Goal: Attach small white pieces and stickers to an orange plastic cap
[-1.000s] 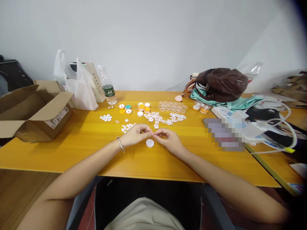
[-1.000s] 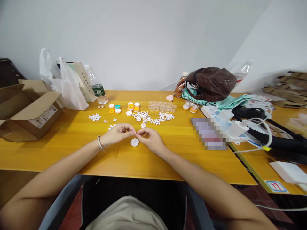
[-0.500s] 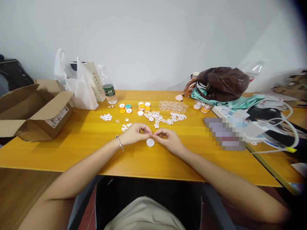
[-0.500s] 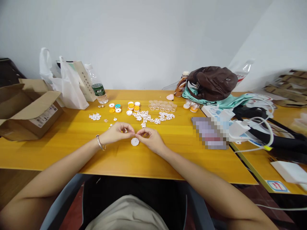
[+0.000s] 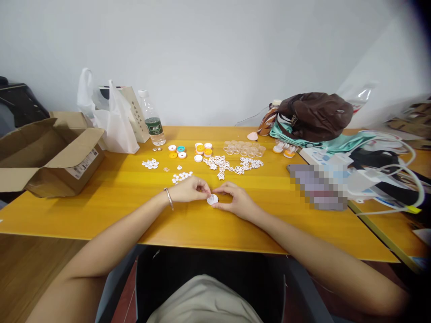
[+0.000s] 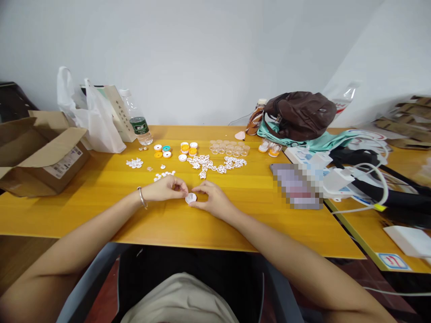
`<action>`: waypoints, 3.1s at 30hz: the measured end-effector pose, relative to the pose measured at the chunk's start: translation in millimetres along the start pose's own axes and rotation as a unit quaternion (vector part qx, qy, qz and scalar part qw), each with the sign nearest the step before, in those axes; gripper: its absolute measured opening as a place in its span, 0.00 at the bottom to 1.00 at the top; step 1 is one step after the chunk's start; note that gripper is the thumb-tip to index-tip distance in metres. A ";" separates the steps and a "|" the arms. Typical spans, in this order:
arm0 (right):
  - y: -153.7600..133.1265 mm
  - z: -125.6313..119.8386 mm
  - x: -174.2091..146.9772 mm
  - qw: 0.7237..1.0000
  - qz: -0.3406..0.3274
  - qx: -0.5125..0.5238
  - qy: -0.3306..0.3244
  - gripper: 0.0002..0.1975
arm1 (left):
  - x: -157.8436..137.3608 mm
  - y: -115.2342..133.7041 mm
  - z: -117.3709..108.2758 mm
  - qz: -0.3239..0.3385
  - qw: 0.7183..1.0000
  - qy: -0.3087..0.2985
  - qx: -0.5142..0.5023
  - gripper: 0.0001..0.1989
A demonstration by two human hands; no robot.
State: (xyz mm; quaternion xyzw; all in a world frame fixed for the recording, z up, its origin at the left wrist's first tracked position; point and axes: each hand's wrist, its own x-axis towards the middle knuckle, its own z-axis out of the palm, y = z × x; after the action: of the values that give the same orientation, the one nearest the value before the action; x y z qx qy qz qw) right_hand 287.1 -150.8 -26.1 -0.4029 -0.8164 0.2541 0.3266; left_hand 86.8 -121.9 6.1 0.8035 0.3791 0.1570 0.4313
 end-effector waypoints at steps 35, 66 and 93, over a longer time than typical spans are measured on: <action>3.3 6.1 0.0 0.999 -0.010 -0.049 -0.003 0.12 | 5.8 -7.0 6.7 0.002 1.000 -0.011 0.009 0.09; 3.8 2.6 -1.2 1.000 0.003 -0.006 0.015 0.15 | -8.4 -2.2 -0.2 0.142 0.973 0.072 0.167 0.13; 9.0 4.4 -7.9 0.996 -0.082 -0.021 0.042 0.08 | -20.3 -21.3 14.3 0.203 0.935 0.055 0.285 0.16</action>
State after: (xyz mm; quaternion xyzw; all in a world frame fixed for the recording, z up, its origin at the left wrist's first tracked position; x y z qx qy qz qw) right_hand 291.9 -153.1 -37.7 -0.3520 -0.8373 0.1917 0.3719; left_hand 71.5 -137.9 -18.0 0.9427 0.2593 0.1707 0.1221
